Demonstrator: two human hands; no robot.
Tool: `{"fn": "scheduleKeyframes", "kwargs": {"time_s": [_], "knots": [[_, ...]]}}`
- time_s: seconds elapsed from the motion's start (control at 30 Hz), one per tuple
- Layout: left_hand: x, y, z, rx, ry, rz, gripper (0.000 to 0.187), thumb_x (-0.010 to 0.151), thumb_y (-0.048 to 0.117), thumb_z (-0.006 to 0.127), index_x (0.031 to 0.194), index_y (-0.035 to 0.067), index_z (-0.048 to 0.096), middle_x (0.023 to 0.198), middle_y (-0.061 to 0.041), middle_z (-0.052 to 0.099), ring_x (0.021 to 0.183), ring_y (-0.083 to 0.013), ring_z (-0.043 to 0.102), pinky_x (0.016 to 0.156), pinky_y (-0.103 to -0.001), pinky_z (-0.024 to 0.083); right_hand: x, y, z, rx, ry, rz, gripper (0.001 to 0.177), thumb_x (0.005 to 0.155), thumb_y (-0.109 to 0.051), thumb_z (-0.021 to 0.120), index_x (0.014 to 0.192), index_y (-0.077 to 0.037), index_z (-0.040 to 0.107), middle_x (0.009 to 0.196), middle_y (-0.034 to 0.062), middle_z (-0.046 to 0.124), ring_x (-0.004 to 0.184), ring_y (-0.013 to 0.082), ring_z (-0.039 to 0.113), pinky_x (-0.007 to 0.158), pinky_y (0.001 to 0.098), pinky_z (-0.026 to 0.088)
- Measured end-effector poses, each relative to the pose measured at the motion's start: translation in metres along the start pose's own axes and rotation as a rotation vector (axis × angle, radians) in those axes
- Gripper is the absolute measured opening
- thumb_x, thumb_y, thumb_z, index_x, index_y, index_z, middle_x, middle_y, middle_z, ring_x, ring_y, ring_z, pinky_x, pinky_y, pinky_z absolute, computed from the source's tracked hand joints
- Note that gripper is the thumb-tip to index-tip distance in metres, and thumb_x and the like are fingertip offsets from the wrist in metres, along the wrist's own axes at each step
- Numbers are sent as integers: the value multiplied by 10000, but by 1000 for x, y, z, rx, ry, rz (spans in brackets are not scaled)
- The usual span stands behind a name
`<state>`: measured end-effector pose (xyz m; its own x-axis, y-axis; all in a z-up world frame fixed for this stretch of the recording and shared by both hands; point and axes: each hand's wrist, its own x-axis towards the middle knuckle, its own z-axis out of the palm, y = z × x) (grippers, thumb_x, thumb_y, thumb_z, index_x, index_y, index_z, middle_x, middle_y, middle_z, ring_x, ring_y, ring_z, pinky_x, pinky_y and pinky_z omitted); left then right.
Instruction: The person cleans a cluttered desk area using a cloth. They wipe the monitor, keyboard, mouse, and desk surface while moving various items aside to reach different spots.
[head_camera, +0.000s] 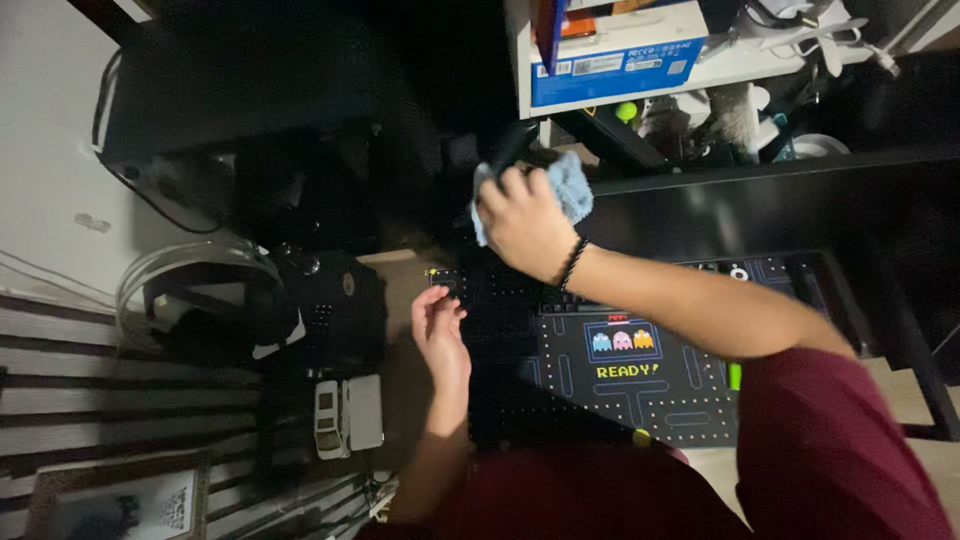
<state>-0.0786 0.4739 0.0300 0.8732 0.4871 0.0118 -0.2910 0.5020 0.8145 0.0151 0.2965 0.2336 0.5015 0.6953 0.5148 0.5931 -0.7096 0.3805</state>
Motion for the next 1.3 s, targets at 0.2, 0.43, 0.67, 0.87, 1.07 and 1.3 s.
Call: {"fn": "scheduleKeyframes", "kwargs": {"time_s": [0.2, 0.43, 0.67, 0.87, 1.07, 1.3], "knots": [[-3, 11, -16, 17, 3, 45, 257, 976, -26, 575, 1216, 64, 598, 1190, -64, 630, 972, -155, 626, 822, -307, 518, -11, -35, 53, -405, -478, -377, 490, 910, -373, 493, 1158, -15, 719, 1241, 179, 670, 1262, 428, 491, 1025, 579, 351], [-6, 30, -29, 61, 28, 94, 264, 979, -20, 581, 1231, 57, 595, 1199, -76, 632, 974, -158, 628, 828, -312, 520, -82, -97, 168, -343, -564, -494, 455, 938, -370, 491, 1149, -23, 696, 1230, 183, 675, 1227, 418, 538, 1039, 574, 395], [-15, 36, -32, 166, 4, 98, 330, 948, -47, 534, 1252, 67, 592, 1231, -69, 626, 1002, -164, 625, 843, -306, 518, -137, -151, 252, -66, -600, -396, 420, 966, -367, 489, 1140, -32, 674, 1218, 187, 681, 1192, 408, 585, 1054, 568, 439], [-13, 26, -8, 237, -58, 25, 304, 950, -45, 505, 1216, 62, 602, 1203, -66, 643, 994, -164, 625, 852, -311, 529, -259, -163, 263, 1939, -287, 993, 393, 991, -364, 487, 1132, -39, 655, 1208, 190, 685, 1161, 399, 625, 1067, 563, 477], [-28, -4, 53, 250, -250, 33, 198, 1037, -48, 547, 1204, 36, 610, 1164, -74, 629, 995, -156, 615, 850, -300, 512, -338, -89, 290, 2825, 796, 1651, 366, 1015, -362, 485, 1124, -46, 636, 1198, 193, 690, 1131, 391, 666, 1079, 558, 514], [-65, -35, 133, 300, -310, 3, 233, 995, -53, 523, 1181, 54, 615, 1151, -64, 643, 973, -129, 615, 849, -285, 522, -363, 8, 303, 2666, 1273, 1850, 448, 984, -398, 368, 1140, -91, 655, 1204, 99, 699, 1157, 325, 622, 1095, 516, 427]]}}
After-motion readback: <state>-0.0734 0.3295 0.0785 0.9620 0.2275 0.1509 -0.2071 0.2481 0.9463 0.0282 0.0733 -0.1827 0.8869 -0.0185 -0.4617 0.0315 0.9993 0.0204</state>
